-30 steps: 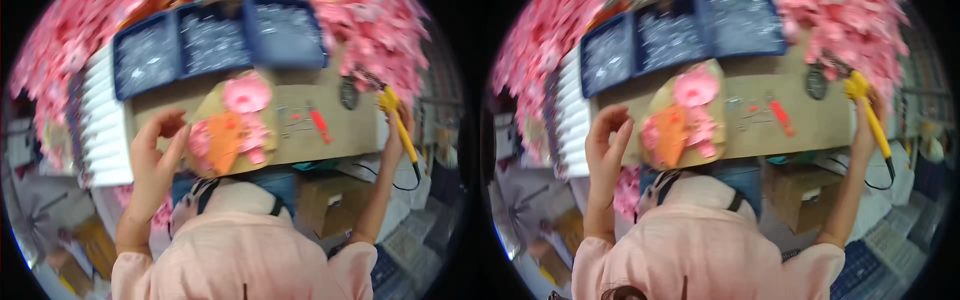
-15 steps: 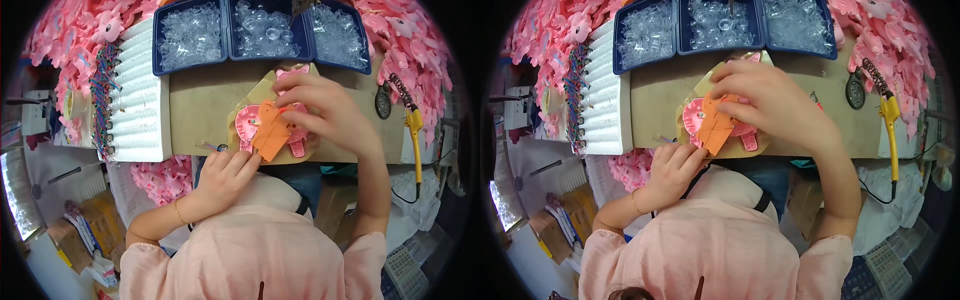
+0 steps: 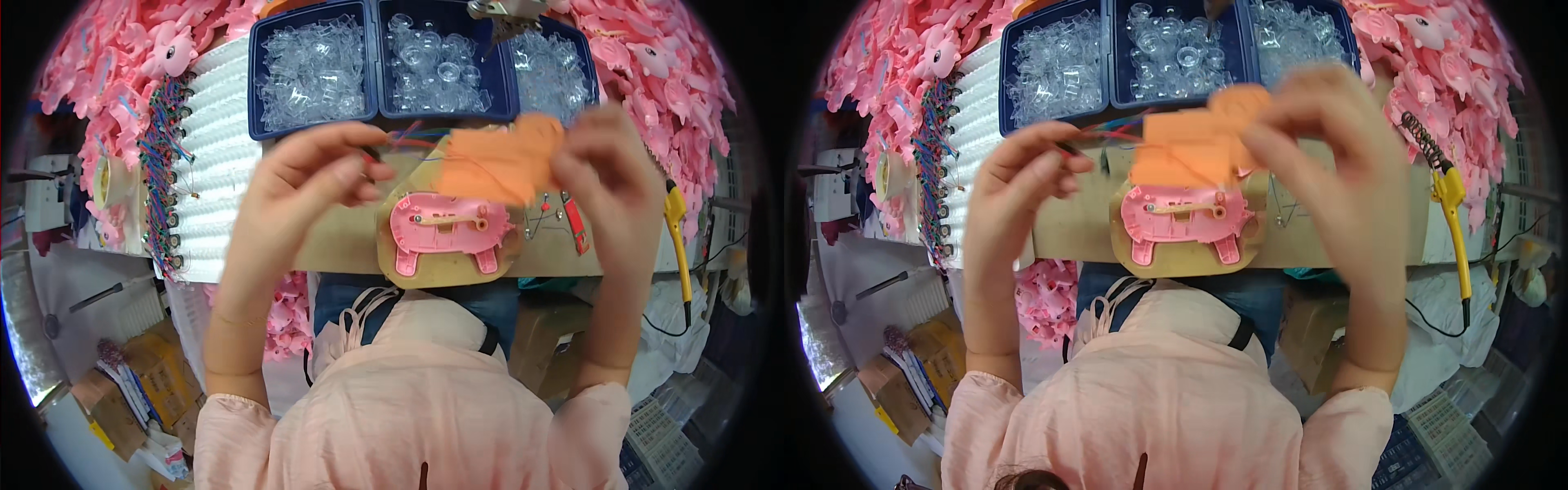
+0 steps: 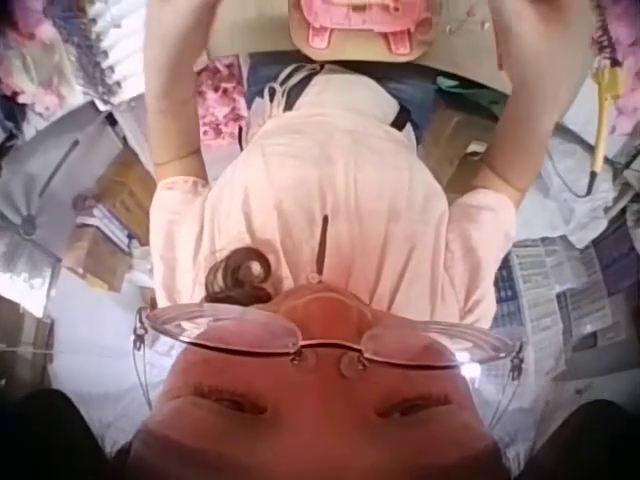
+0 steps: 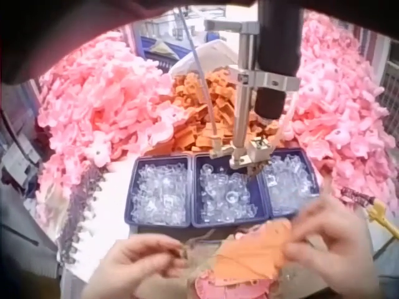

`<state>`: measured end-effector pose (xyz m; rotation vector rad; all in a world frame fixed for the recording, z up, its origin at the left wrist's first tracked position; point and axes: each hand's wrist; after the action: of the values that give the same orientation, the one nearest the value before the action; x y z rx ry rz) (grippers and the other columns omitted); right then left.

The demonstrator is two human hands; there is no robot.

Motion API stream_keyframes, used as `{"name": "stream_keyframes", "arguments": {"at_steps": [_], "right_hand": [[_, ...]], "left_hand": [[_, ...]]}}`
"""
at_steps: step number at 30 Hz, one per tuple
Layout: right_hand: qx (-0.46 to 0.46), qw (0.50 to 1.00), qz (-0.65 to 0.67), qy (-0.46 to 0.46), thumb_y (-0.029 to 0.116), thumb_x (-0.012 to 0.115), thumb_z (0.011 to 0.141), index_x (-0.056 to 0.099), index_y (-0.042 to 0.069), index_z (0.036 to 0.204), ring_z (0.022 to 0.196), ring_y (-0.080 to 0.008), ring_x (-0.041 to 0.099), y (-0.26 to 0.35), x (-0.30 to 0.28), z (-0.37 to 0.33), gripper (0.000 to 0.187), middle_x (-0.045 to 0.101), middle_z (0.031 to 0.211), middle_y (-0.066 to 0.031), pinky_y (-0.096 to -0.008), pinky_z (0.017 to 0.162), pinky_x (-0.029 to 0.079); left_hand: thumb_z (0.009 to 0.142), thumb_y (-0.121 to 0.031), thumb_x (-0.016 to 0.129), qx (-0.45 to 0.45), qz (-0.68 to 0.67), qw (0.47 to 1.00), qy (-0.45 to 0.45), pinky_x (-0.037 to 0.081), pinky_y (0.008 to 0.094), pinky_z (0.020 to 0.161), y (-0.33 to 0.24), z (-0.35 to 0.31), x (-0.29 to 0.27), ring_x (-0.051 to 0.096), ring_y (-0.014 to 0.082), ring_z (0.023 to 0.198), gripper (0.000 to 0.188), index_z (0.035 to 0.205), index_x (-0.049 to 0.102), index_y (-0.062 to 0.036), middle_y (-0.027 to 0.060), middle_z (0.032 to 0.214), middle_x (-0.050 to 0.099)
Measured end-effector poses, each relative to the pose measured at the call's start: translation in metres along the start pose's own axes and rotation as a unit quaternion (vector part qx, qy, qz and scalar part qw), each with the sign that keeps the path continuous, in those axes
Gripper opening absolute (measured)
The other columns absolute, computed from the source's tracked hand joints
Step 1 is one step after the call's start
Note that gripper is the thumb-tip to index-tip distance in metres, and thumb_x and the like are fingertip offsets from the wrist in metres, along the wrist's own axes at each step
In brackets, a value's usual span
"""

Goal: Assembling pink plastic pony toys by installing electronic components and soldering wires at a factory workbench.

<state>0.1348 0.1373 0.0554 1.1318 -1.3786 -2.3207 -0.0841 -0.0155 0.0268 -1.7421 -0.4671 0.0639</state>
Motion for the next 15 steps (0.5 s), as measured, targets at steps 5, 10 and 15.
{"name": "stream_keyframes", "arguments": {"at_steps": [5, 10, 15], "right_hand": [[0.102, 0.995, -0.020, 0.004, -0.002, 0.062, 0.074, 0.055, 0.001, 0.081, 0.081, -0.0176, 0.051, -0.009, 0.011, -0.077, 0.011, 0.049, 0.093, -0.0097, -0.0273, 0.074, 0.042], [0.067, 0.983, -0.156, 0.071, -0.003, 0.063, 0.073, 0.057, 0.002, 0.085, 0.081, -0.0221, 0.054, 0.001, 0.019, -0.048, 0.015, 0.055, 0.093, -0.0112, -0.0292, 0.072, 0.044], [-0.076, 0.942, -0.109, 0.307, 0.005, 0.064, 0.072, 0.058, 0.004, 0.090, 0.075, -0.0266, 0.058, 0.008, 0.066, -0.003, 0.019, 0.059, 0.086, -0.0103, -0.0335, 0.063, 0.046]], "left_hand": [[0.082, -0.006, 0.063, 0.020, 0.123, 0.992, 0.031, 0.044, 0.0193, 0.062, 0.049, -0.017, 0.028, 0.055, 0.0049, 0.071, 0.019, 0.098, 0.058, 0.0013, 0.0027, 0.078, 0.059], [0.083, -0.005, 0.062, 0.036, 0.127, 0.991, -0.007, 0.048, 0.0223, 0.060, 0.071, -0.028, 0.027, 0.060, 0.0092, 0.070, 0.019, 0.100, 0.057, 0.0005, 0.0081, 0.082, 0.062], [0.081, -0.003, 0.063, 0.059, 0.154, 0.985, -0.043, 0.051, 0.0226, 0.064, 0.072, -0.035, 0.023, 0.061, 0.0100, 0.072, 0.021, 0.100, 0.058, 0.0027, 0.0089, 0.085, 0.063]]}}
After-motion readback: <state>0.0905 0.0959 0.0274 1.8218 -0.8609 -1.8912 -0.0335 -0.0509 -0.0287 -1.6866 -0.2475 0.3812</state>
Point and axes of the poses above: each hand's wrist, its own z-axis towards the middle knuckle, its own x-axis out of the palm, y = z × x
